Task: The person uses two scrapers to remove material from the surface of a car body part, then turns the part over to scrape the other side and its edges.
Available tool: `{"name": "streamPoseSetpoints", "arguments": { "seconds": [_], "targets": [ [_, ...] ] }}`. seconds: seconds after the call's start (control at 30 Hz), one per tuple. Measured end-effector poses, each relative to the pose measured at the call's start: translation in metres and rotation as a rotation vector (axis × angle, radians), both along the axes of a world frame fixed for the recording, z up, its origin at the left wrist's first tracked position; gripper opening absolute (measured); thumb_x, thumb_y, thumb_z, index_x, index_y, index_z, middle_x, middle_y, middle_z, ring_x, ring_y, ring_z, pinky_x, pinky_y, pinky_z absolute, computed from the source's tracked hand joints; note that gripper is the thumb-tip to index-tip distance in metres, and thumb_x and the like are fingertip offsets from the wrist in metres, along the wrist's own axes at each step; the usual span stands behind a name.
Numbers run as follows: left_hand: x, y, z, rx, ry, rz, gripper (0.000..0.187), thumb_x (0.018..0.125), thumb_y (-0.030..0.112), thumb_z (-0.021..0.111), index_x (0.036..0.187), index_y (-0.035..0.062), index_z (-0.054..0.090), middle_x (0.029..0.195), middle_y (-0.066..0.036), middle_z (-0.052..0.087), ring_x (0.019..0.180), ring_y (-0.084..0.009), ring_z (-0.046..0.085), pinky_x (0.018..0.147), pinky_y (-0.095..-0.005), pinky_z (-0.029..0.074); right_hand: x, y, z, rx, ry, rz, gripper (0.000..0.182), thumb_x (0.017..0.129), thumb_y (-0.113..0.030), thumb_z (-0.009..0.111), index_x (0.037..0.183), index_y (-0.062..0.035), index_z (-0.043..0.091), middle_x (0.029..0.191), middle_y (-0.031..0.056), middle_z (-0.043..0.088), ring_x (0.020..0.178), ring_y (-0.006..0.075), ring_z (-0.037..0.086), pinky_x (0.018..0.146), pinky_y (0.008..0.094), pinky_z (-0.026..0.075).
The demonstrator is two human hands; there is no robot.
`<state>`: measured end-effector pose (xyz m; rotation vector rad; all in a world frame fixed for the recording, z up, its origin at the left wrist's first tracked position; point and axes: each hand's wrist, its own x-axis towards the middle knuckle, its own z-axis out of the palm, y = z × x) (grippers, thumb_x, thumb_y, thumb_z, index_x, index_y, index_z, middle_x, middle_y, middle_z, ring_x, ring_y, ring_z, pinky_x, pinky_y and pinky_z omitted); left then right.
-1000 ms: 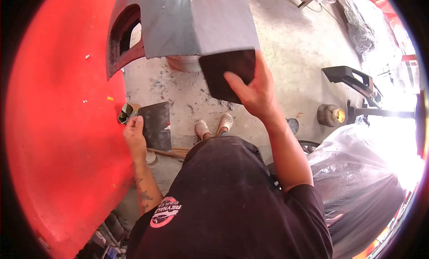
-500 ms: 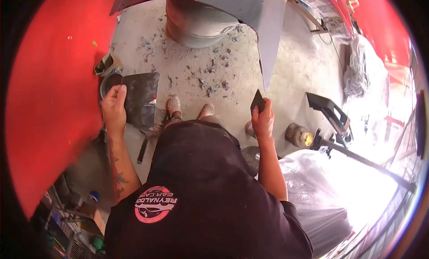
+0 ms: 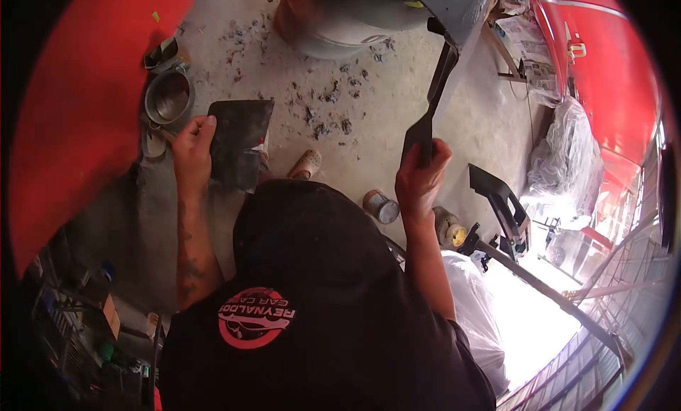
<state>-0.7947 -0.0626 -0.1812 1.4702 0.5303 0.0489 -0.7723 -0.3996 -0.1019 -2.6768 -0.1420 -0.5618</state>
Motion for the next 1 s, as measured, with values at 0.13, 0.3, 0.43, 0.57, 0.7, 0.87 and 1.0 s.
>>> {"name": "streamPoseSetpoints", "arguments": {
  "seconds": [0.13,0.3,0.43,0.57,0.7,0.87,1.0],
  "targets": [
    [0.004,0.002,0.005,-0.104,-0.047,0.013,0.02,0.095,0.019,0.058,0.089,-0.0004,0.061,0.075,0.007,0.051,0.071,-0.0013,0.043,0.065,-0.0177,0.035,-0.007,-0.007,-0.019,-0.007,0.075,-0.103,0.027,0.085,0.0,0.056,0.107,-0.0014,0.041,0.089,0.021,0.054,0.077,0.041,0.055,0.068,0.0459,0.045],
    [0.009,0.014,0.001,-0.028,-0.052,-0.014,0.021,0.095,0.019,0.058,0.088,-0.0012,0.06,0.075,0.007,0.049,0.071,-0.0016,0.042,0.065,-0.0181,0.035,-0.012,-0.001,-0.016,0.081,0.047,-0.155,0.027,0.086,-0.001,0.056,0.109,-0.0005,0.042,0.091,0.0225,0.054,0.079,0.0405,0.056,0.072,0.0454,0.045],
    [0.016,0.016,0.002,-0.055,-0.066,-0.06,0.021,0.095,0.019,0.057,0.088,-0.0015,0.06,0.075,0.006,0.049,0.071,-0.0018,0.042,0.065,-0.0183,0.035,-0.011,0.006,-0.009,0.26,0.048,-0.134,0.028,0.086,-0.001,0.056,0.111,0.0004,0.043,0.092,0.0231,0.054,0.081,0.0396,0.057,0.074,0.0431,0.045],
    [0.02,0.018,0.003,-0.016,-0.043,-0.058,0.022,0.095,0.018,0.057,0.088,-0.0021,0.06,0.075,0.006,0.049,0.071,-0.0024,0.042,0.065,-0.019,0.035,-0.015,-0.011,-0.012,0.236,0.163,-0.178,0.029,0.085,-0.001,0.058,0.11,0.0006,0.044,0.093,0.0213,0.056,0.082,0.0368,0.058,0.073,0.0407,0.046],
    [0.025,0.017,0.0,-0.002,-0.035,-0.055,0.022,0.094,0.019,0.058,0.087,-0.0017,0.06,0.073,0.005,0.049,0.07,-0.0028,0.042,0.064,-0.0195,0.035,0.015,0.033,0.043,0.405,0.025,-0.091,0.031,0.082,-0.003,0.064,0.108,-0.0005,0.047,0.088,0.0186,0.061,0.075,0.0319,0.061,0.07,0.0355,0.048],
    [0.025,0.02,0.009,0.078,-0.07,-0.062,0.022,0.094,0.02,0.059,0.087,-0.0006,0.061,0.072,0.007,0.048,0.067,-0.0021,0.04,0.062,-0.0188,0.033,0.0,-0.005,0.019,0.364,0.135,-0.187,0.023,0.083,-0.005,0.067,0.103,0.0019,0.058,0.09,0.0087,0.067,0.083,0.0122,0.062,0.076,0.0266,0.049],
    [0.02,0.021,0.008,0.063,-0.052,-0.039,0.021,0.094,0.019,0.058,0.087,-0.0001,0.061,0.071,0.009,0.046,0.066,-0.001,0.038,0.06,-0.0178,0.031,0.001,-0.028,0.027,0.541,0.305,-0.23,0.024,0.083,-0.007,0.068,0.103,0.0031,0.059,0.093,0.0086,0.069,0.083,0.0123,0.063,0.075,0.0271,0.05]
  ]
}}
